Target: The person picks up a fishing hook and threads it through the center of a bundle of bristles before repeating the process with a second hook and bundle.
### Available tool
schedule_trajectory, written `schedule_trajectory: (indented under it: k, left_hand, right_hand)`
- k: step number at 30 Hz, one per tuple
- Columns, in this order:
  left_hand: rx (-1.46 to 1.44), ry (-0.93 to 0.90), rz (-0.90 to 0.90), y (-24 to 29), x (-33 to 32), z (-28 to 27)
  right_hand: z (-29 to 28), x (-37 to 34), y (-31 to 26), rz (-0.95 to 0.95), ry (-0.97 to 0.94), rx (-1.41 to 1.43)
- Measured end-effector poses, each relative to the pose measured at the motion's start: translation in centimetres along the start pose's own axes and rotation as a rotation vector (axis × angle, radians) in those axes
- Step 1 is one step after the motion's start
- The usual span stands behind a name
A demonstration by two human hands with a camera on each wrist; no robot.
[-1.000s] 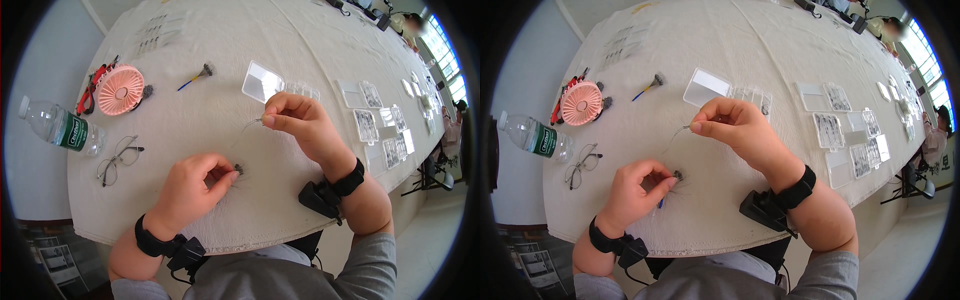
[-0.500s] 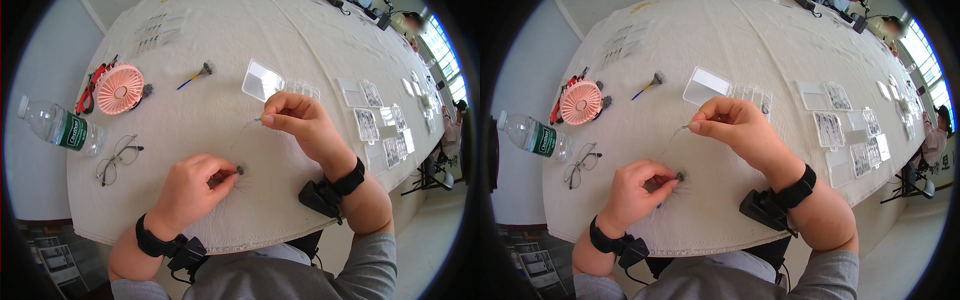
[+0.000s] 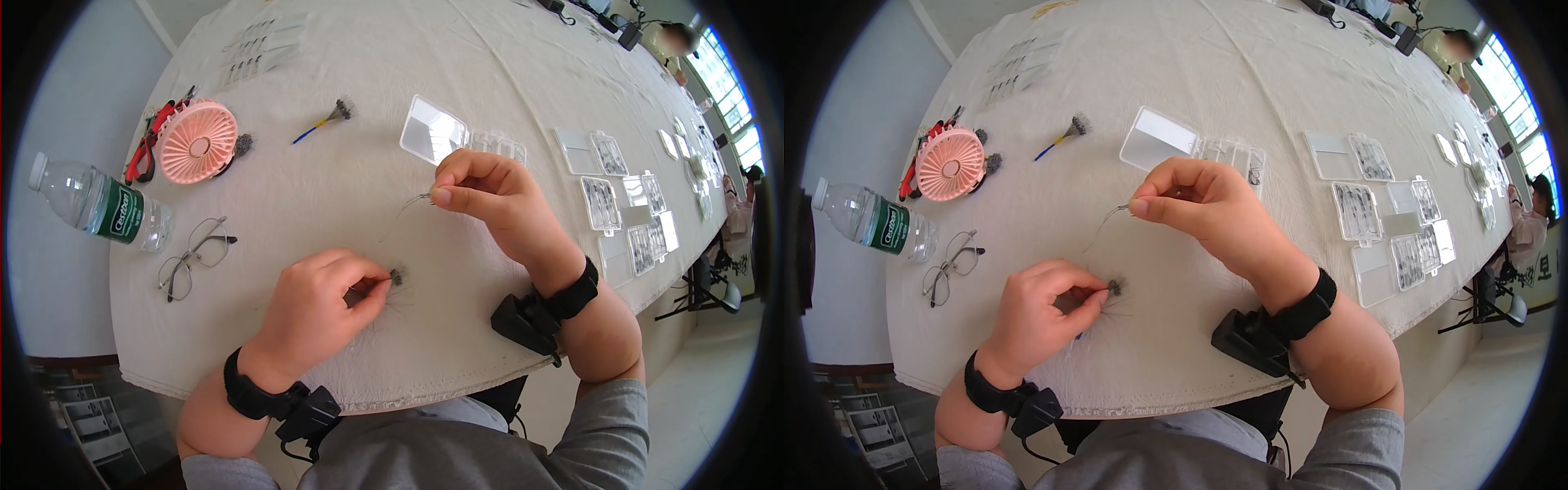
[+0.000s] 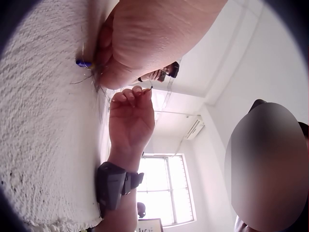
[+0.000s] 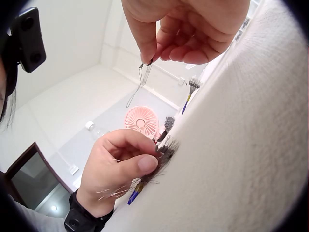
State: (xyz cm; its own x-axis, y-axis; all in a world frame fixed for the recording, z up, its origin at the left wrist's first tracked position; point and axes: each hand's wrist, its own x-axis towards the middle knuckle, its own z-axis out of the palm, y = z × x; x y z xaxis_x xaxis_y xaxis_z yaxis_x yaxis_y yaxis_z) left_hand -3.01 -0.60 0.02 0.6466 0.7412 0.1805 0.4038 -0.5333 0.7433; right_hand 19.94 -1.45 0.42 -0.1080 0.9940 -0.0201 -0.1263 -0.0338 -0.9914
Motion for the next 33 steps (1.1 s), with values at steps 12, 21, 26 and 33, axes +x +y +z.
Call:
schedule_trajectory:
  k: [12, 21, 26, 33]
  left_hand:
    - [-0.018, 0.039, 0.029, -0.05, 0.08, -0.01]
    - [-0.038, 0.035, -0.005, 0.18, 0.00, -0.11]
    - [0.002, 0.025, 0.012, 0.17, 0.01, -0.11]
    - [0.040, 0.009, 0.030, 0.29, -0.03, -0.13]
  right_hand:
    - [-0.10, 0.07, -0.04, -0.026, 0.009, -0.016]
    - [-0.07, 0.01, 0.14, -0.044, 0.005, -0.024]
    - [-0.02, -0.01, 0.05, -0.022, 0.010, -0.035]
    - [-0.09, 0.08, 0.20, -0.026, 0.006, -0.030]
